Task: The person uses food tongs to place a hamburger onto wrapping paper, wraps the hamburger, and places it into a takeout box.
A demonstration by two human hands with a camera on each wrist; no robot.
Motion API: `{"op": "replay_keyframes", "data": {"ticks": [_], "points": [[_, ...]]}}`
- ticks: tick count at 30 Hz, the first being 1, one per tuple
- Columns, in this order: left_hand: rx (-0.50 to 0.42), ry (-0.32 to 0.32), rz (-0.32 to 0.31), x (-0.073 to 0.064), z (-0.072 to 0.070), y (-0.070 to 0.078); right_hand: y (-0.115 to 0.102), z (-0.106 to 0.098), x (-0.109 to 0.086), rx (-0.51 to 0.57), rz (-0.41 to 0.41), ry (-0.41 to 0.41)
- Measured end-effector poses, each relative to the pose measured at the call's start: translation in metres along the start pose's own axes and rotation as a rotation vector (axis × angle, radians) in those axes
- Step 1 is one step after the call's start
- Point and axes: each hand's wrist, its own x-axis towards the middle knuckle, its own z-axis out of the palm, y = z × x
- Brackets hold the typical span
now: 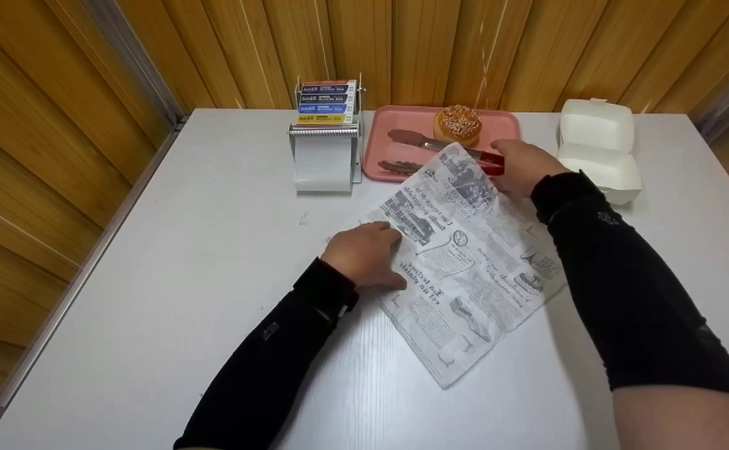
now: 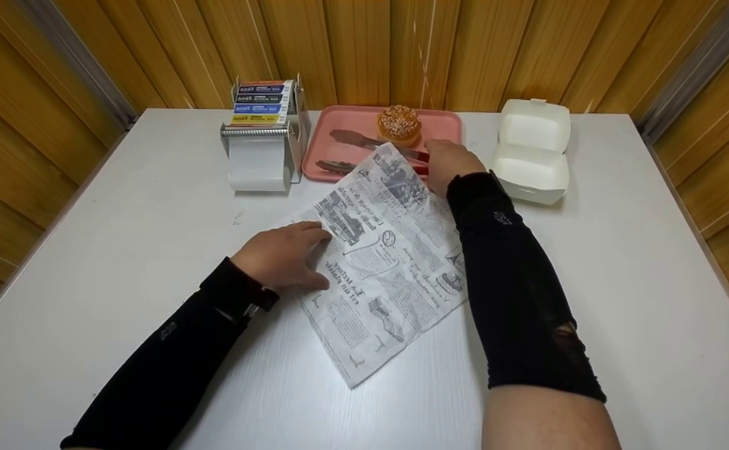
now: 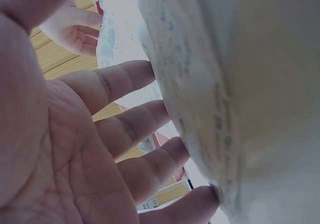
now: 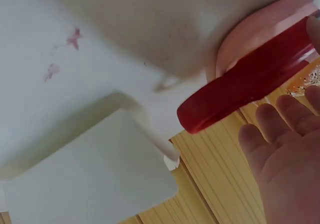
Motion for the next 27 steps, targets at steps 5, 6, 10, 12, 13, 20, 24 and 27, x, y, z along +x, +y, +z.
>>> {"op": "replay_keyframes", "data": {"ticks": [5, 6, 10, 12, 13, 20, 24, 27], "points": [[0.005, 0.002, 0.004, 0.0006, -0.0005, 0.0005, 0.0029, 0.0051, 0.0047, -0.011, -0.003, 0.020], [0.005, 0.002, 0.003, 0.0006, -0.0004, 0.0005, 0.0029, 0.0056, 0.0045, -0.014, -0.006, 0.025], [0.005, -0.004, -0.001, 0.0011, 0.0005, 0.0006, 0.0021, 0.0067, 0.0036, -0.005, -0.001, 0.033], [0.003, -0.010, -0.004, 0.0013, 0.0007, 0.0008, 0.0020, 0.0082, 0.0037, 0.001, 0.002, 0.035], [0.002, -0.012, -0.004, 0.0012, 0.0005, 0.0009, 0.0018, 0.0087, 0.0037, 0.002, 0.002, 0.039], [-0.001, -0.009, 0.003, 0.0005, -0.0002, 0.0015, 0.0013, 0.0087, 0.0047, -0.039, -0.018, 0.059], [0.002, -0.003, 0.005, 0.0005, 0.0000, 0.0012, 0.0015, 0.0079, 0.0044, -0.067, -0.041, 0.050], [0.003, 0.004, 0.008, 0.0003, -0.0001, 0.0007, 0.0019, 0.0085, 0.0024, -0.080, -0.059, 0.072]]}}
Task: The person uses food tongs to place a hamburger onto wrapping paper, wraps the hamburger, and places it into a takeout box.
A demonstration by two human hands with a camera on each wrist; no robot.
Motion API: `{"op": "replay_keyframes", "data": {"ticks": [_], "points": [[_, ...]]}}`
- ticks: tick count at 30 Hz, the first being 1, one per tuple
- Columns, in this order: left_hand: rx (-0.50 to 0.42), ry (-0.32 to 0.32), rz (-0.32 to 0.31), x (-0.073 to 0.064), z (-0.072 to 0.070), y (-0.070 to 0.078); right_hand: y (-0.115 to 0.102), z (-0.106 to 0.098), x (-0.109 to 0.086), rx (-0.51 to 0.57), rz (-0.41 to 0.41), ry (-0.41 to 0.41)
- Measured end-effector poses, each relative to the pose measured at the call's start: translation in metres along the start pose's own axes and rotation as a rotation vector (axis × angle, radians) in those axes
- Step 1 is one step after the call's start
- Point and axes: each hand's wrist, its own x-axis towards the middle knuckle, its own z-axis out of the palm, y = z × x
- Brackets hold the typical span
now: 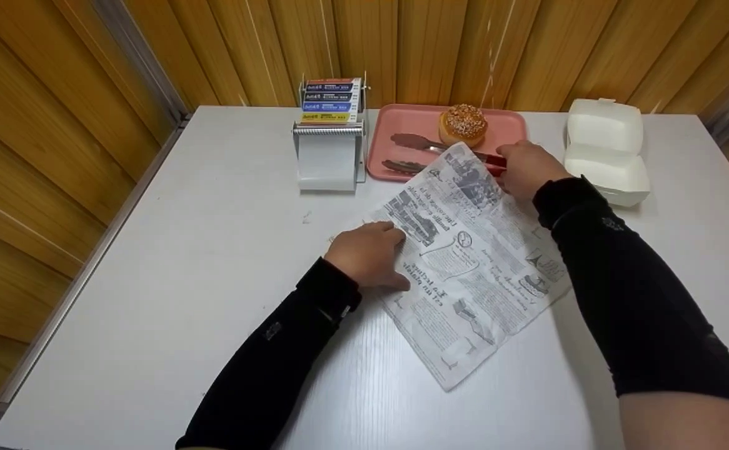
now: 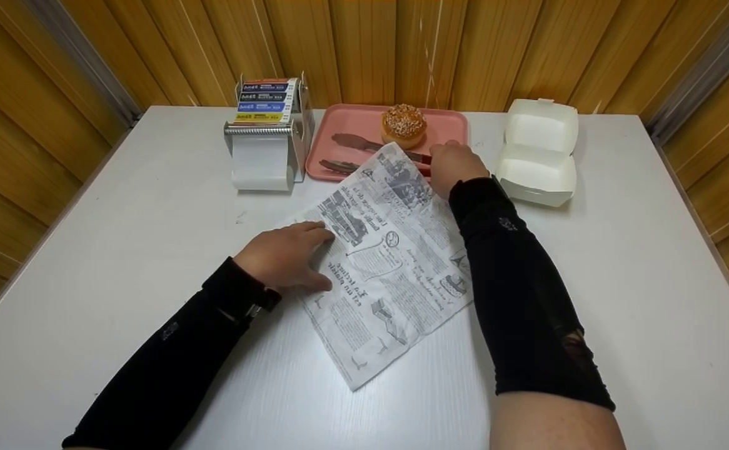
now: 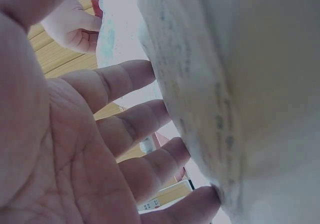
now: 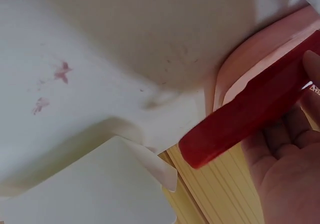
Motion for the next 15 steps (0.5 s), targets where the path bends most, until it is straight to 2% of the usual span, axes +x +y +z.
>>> {"op": "replay_keyframes", "data": {"ticks": [7, 15], "points": [[0.002, 0.005, 0.003, -0.001, -0.001, 0.001, -0.006, -0.002, -0.009, 0.052, -0.012, 0.107], [-0.002, -0.006, -0.004, -0.001, 0.000, 0.000, -0.020, -0.011, -0.016, 0.070, 0.012, 0.127]]}}
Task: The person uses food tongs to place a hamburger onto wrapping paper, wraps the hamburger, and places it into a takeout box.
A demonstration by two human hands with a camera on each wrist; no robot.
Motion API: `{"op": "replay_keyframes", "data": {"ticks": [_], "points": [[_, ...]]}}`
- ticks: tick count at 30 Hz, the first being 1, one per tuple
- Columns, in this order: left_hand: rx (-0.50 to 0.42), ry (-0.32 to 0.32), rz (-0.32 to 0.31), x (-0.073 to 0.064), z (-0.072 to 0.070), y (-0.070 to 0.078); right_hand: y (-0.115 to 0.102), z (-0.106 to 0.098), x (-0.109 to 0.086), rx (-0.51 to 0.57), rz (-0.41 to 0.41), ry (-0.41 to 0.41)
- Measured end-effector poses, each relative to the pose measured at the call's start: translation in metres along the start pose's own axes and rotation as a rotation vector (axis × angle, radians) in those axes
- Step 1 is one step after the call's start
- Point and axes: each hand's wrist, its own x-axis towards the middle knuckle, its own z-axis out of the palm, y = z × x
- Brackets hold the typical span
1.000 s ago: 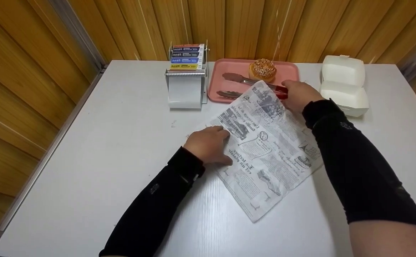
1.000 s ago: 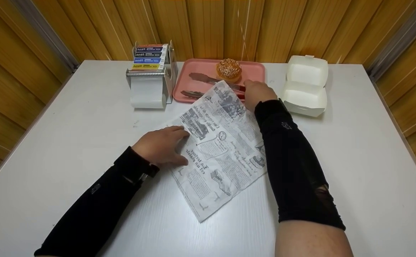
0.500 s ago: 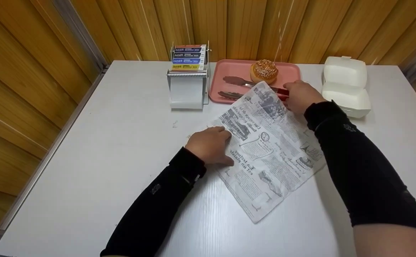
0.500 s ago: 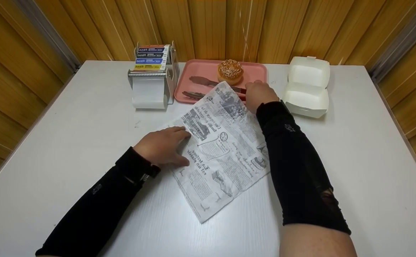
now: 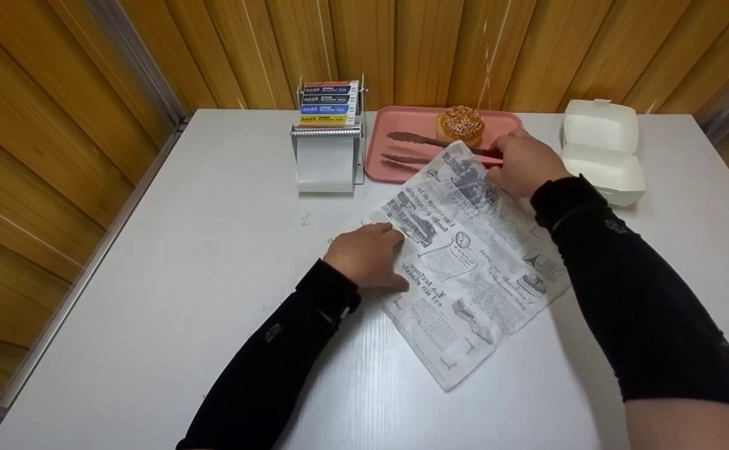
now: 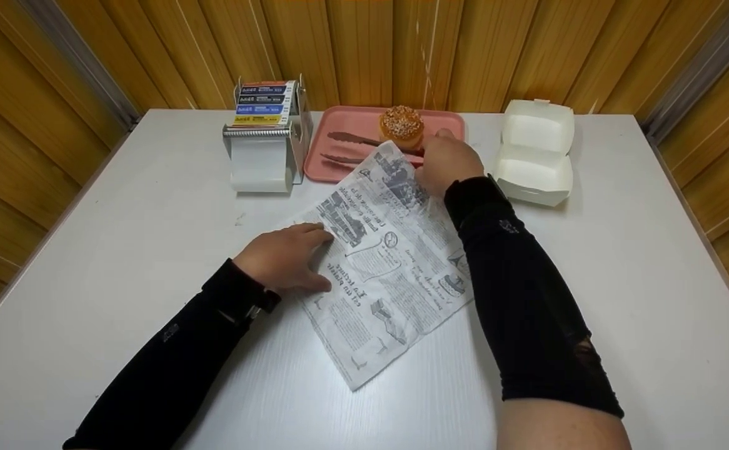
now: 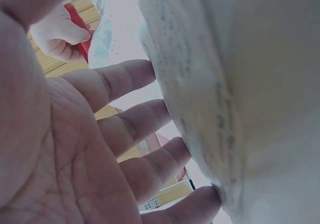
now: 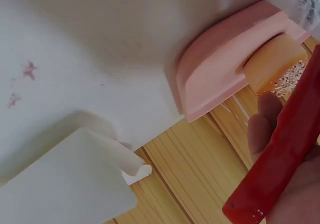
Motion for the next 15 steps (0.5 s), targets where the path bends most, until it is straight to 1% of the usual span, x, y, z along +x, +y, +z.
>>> {"op": "replay_keyframes", "data": {"ticks": [3, 8, 15], "points": [[0.006, -0.002, -0.003, 0.000, 0.001, 0.000, -0.004, -0.003, -0.001, 0.049, 0.017, 0.011], [0.013, -0.004, -0.005, 0.001, 0.002, 0.000, -0.005, -0.008, -0.004, 0.150, 0.078, 0.041], [0.003, -0.001, -0.005, 0.000, 0.001, 0.000, 0.004, -0.014, -0.013, 0.195, 0.091, 0.146]]}}
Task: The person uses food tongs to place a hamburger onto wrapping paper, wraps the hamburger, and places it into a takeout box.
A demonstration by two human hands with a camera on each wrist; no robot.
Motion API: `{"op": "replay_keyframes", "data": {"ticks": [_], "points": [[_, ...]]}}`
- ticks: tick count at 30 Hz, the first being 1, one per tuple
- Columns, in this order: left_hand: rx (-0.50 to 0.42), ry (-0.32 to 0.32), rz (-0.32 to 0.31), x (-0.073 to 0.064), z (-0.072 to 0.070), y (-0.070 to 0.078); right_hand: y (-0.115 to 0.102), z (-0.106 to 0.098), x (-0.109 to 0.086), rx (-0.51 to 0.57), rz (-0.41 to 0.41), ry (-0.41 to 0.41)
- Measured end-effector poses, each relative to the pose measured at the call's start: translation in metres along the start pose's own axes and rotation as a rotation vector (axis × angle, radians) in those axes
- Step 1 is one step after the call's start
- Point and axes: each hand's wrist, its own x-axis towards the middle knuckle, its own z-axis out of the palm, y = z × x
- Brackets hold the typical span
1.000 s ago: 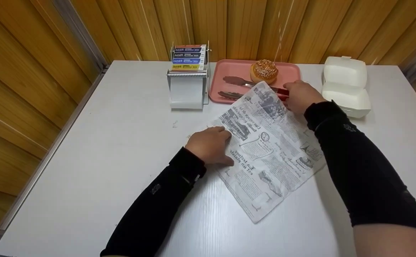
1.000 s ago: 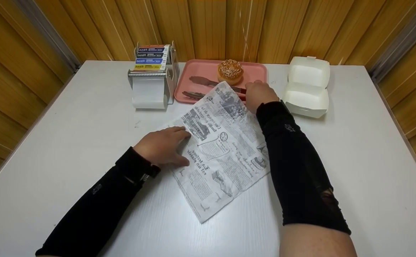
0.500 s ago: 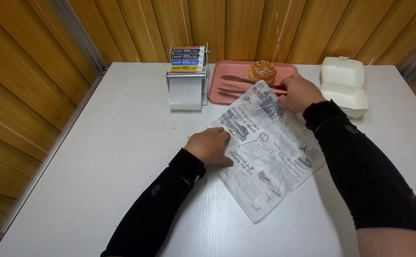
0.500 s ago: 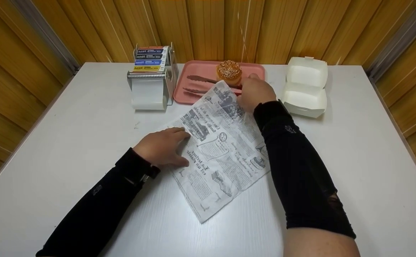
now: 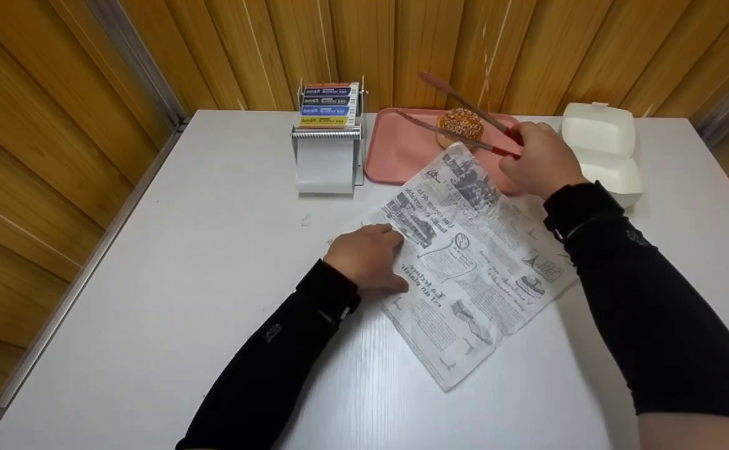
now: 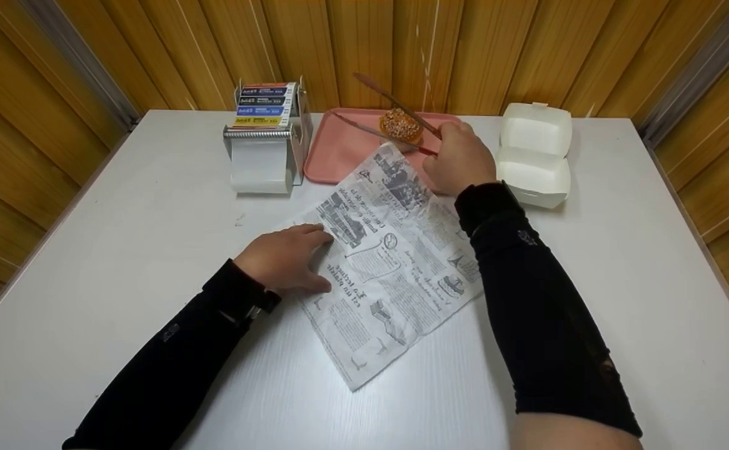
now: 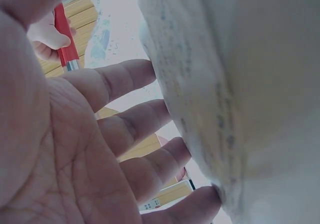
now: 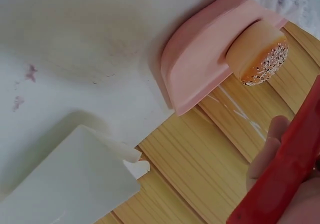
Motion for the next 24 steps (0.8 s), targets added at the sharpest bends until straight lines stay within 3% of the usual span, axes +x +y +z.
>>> {"op": "replay_keyframes", "data": {"ticks": [14, 20, 24], "points": [[-0.004, -0.001, -0.002, -0.002, -0.002, 0.001, 0.025, 0.001, -0.032, 0.122, 0.209, 0.018], [-0.003, -0.019, -0.005, -0.003, -0.004, 0.003, 0.028, 0.006, -0.040, 0.120, 0.231, 0.013], [0.007, -0.024, 0.000, -0.004, -0.005, 0.003, 0.029, 0.009, -0.044, 0.111, 0.201, -0.008]]}}
